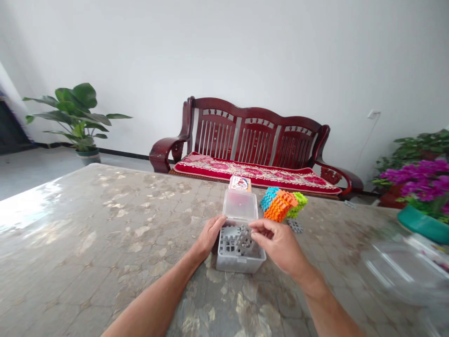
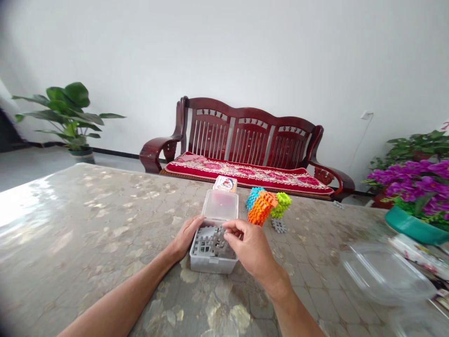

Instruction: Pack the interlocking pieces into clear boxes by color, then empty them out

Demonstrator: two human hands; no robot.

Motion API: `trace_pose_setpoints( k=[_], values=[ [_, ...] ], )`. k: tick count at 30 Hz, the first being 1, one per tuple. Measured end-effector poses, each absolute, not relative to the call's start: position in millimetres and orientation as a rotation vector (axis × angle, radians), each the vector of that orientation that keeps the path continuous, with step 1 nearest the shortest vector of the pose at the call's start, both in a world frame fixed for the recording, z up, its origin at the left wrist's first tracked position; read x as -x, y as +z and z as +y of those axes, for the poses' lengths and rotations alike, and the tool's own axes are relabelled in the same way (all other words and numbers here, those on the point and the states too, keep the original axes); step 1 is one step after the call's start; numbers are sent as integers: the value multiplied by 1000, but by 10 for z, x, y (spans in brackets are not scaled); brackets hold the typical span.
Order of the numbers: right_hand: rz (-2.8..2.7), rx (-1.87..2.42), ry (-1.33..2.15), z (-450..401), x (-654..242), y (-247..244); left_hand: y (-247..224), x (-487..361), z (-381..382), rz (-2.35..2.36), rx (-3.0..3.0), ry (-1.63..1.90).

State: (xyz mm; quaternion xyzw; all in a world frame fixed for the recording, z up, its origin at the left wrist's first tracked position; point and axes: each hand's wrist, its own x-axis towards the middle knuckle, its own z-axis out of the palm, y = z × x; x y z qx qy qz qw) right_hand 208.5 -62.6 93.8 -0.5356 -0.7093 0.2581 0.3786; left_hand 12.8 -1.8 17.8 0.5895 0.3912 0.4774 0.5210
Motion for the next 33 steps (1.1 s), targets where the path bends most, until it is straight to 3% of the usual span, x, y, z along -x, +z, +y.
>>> trace_pose_setpoints(
  k=[6,14,33],
  values=[
    [-1726,1363,689,-574,-1979,867,221,-129,-42,946,-1441,1150],
    [-2093,1260,253,-671,-1874,864,207,-123,-31,951,-1458,1158],
    [-2238,1046,-9,-750,-1815,812,203,-126,-20,976,-1502,1180]
  ],
)
